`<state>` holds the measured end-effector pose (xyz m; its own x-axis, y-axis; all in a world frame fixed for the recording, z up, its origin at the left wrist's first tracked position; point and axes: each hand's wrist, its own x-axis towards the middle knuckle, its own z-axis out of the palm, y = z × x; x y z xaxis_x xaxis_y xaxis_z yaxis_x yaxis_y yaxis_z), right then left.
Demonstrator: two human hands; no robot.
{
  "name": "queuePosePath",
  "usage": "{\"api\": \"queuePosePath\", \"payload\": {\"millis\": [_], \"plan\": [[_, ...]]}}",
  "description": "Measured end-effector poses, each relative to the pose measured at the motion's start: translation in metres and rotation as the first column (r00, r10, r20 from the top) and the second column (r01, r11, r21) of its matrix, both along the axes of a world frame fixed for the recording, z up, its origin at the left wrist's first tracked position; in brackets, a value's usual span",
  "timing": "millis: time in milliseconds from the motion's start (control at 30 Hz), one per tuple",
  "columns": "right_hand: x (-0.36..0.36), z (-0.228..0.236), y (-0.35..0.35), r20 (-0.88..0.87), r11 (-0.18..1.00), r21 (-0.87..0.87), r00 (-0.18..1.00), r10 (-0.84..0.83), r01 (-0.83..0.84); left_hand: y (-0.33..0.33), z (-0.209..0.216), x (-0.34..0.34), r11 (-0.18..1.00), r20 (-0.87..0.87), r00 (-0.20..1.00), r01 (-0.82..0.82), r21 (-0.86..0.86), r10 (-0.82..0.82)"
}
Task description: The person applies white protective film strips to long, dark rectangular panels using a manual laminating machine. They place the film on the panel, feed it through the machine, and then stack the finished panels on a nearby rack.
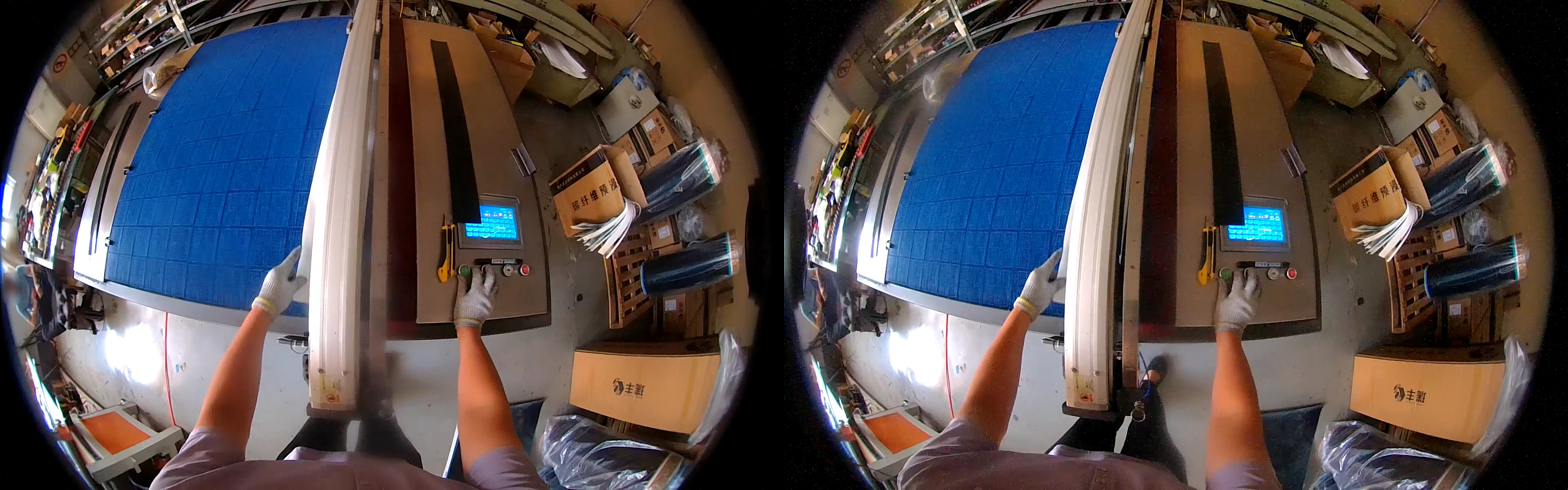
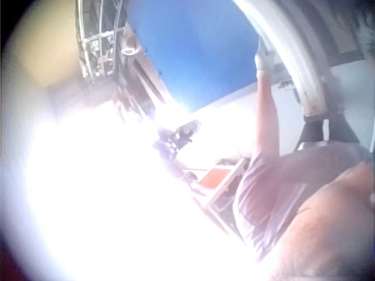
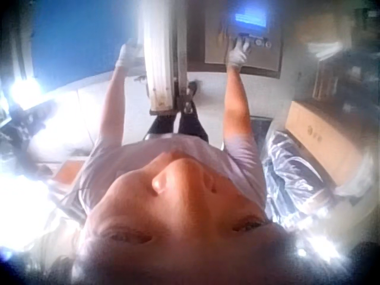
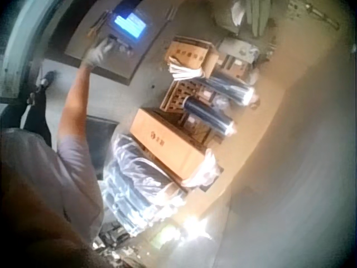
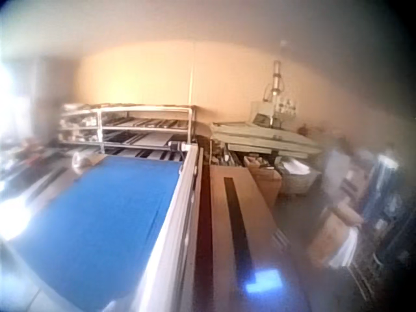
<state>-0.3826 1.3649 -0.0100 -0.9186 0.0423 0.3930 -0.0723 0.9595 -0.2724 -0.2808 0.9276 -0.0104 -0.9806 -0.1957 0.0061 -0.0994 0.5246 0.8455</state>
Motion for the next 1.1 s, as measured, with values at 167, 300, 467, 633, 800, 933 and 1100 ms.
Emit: {"api": "queuePosePath", "payload": {"millis": [167,300,467,633,800,933,1100], "plan": [[0.003,-0.008,0.008,0.016,0.999,-0.032,0.999,-0.038,0.039,0.023,0.006,0.01,0.996,0.192,0.979,0.065,0.054,-0.075],[0.001,-0.006,0.004,0.008,0.999,-0.014,0.999,-0.038,0.038,0.022,0.059,-0.009,0.982,0.385,0.906,0.191,0.002,-0.177],[0.0,-0.011,0.009,-0.058,0.999,-0.008,0.998,-0.032,0.032,-0.007,0.092,0.032,0.955,0.451,0.874,-0.264,0.132,0.179],[0.002,-0.012,0.008,-0.025,0.999,-0.006,0.999,-0.034,0.034,-0.062,0.066,0.112,0.907,0.35,0.858,-0.417,0.052,0.375],[0.0,-0.017,0.009,-0.012,0.999,-0.031,1.0,-0.014,0.014,-0.064,0.048,0.125,0.938,0.169,0.94,-0.252,-0.238,0.295],[0.002,-0.02,0.011,-0.005,1.0,-0.01,1.0,-0.026,0.026,-0.028,0.065,0.106,0.914,0.111,0.931,-0.309,-0.262,0.347],[0.001,-0.021,0.011,-0.024,0.999,-0.038,1.0,-0.016,0.015,-0.017,0.067,0.113,0.931,0.165,0.923,-0.316,-0.185,0.346]]}}
